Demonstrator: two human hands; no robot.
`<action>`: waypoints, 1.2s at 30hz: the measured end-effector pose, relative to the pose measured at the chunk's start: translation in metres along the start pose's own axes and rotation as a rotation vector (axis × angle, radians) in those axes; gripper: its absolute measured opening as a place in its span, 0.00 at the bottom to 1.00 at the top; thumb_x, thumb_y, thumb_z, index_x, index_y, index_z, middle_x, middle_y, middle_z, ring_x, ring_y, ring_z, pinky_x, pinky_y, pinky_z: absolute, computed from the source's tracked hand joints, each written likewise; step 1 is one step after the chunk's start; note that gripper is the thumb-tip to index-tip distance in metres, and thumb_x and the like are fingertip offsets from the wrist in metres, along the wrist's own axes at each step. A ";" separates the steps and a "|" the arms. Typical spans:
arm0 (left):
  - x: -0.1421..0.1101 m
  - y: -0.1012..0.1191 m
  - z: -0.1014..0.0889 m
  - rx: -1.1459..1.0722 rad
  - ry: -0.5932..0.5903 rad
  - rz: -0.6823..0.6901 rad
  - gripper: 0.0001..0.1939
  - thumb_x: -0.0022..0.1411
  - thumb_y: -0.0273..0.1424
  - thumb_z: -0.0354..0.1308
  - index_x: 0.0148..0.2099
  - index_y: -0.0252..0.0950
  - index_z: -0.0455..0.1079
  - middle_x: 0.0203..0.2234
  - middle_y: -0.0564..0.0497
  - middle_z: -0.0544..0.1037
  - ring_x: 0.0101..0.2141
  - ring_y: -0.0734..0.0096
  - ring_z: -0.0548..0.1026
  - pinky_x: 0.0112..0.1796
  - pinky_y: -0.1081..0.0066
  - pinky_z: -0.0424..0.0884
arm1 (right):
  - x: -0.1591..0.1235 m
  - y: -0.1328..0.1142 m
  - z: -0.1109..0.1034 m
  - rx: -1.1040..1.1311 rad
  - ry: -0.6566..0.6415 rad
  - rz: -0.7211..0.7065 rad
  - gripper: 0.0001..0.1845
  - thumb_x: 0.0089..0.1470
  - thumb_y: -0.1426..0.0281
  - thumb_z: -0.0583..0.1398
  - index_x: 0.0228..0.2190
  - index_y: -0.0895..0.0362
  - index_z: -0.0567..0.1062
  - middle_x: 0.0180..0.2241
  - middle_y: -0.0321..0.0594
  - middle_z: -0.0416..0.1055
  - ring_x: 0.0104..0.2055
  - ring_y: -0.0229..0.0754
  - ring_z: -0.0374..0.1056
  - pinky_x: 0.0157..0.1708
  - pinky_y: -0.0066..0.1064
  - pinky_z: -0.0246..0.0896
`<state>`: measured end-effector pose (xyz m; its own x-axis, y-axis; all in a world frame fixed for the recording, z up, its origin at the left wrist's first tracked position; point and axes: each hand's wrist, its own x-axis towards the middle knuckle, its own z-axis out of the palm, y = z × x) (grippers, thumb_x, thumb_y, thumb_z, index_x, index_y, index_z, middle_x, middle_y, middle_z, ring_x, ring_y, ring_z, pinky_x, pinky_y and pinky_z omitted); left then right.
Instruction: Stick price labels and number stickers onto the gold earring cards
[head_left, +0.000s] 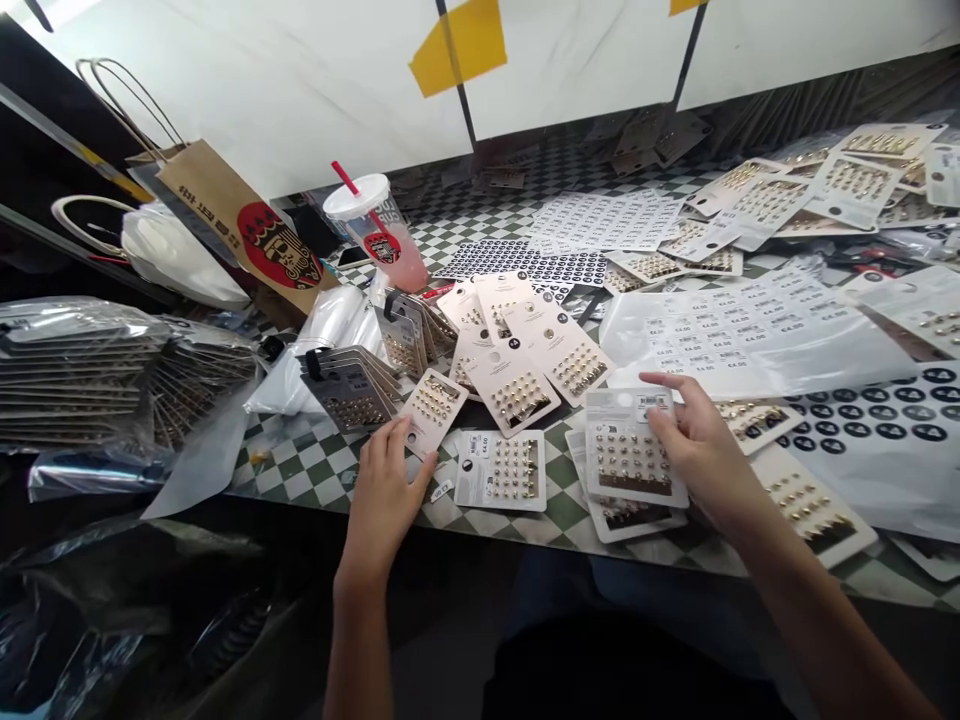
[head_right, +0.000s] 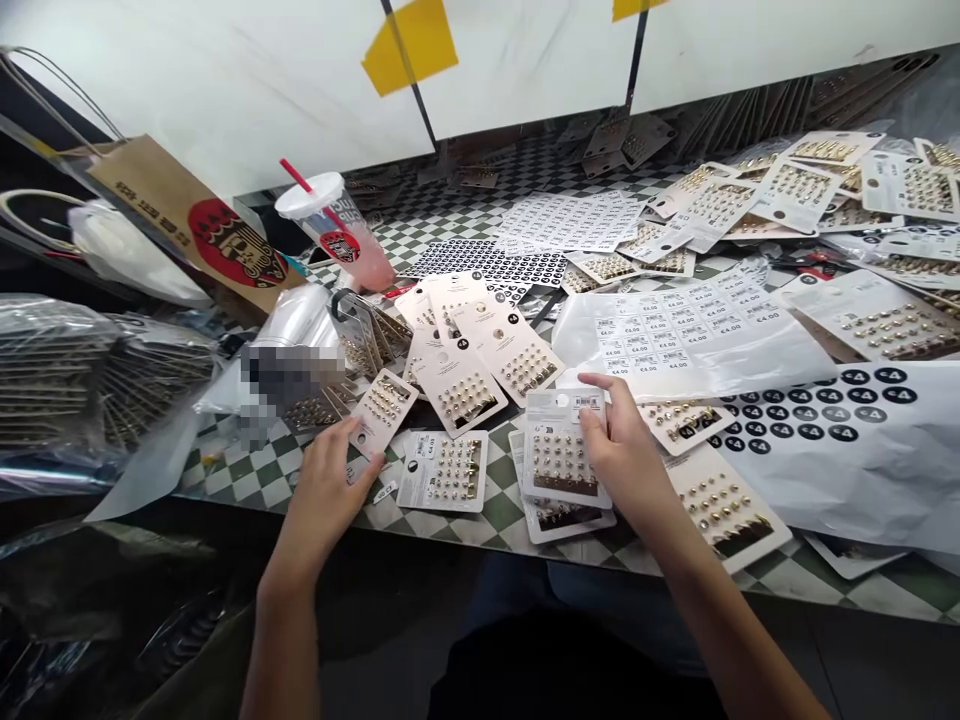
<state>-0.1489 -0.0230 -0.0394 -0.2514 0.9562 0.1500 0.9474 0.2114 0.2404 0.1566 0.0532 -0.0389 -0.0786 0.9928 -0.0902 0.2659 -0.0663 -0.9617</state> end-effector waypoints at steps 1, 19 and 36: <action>0.002 -0.003 0.000 0.029 0.006 0.009 0.23 0.63 0.40 0.46 0.57 0.34 0.61 0.52 0.39 0.67 0.54 0.51 0.64 0.52 0.56 0.62 | 0.001 0.000 -0.002 -0.005 -0.009 0.009 0.21 0.56 0.61 0.54 0.51 0.51 0.63 0.21 0.33 0.65 0.21 0.42 0.64 0.20 0.32 0.62; 0.031 0.014 -0.015 -0.146 0.469 -0.147 0.19 0.62 0.41 0.47 0.37 0.33 0.72 0.23 0.49 0.76 0.23 0.68 0.73 0.28 0.72 0.66 | -0.006 0.006 -0.011 -0.191 0.131 -0.089 0.19 0.55 0.66 0.54 0.49 0.56 0.64 0.45 0.49 0.65 0.47 0.48 0.65 0.48 0.44 0.65; 0.055 -0.052 -0.035 -0.104 -0.028 -0.112 0.14 0.57 0.43 0.47 0.35 0.40 0.66 0.29 0.50 0.76 0.33 0.60 0.75 0.33 0.67 0.68 | -0.011 0.012 -0.020 -0.273 0.054 -0.192 0.12 0.56 0.68 0.51 0.41 0.55 0.70 0.42 0.45 0.69 0.44 0.46 0.68 0.44 0.41 0.67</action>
<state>-0.2191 0.0114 -0.0100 -0.3473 0.9334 0.0905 0.8878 0.2962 0.3522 0.1800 0.0439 -0.0442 -0.1029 0.9889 0.1073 0.4989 0.1446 -0.8545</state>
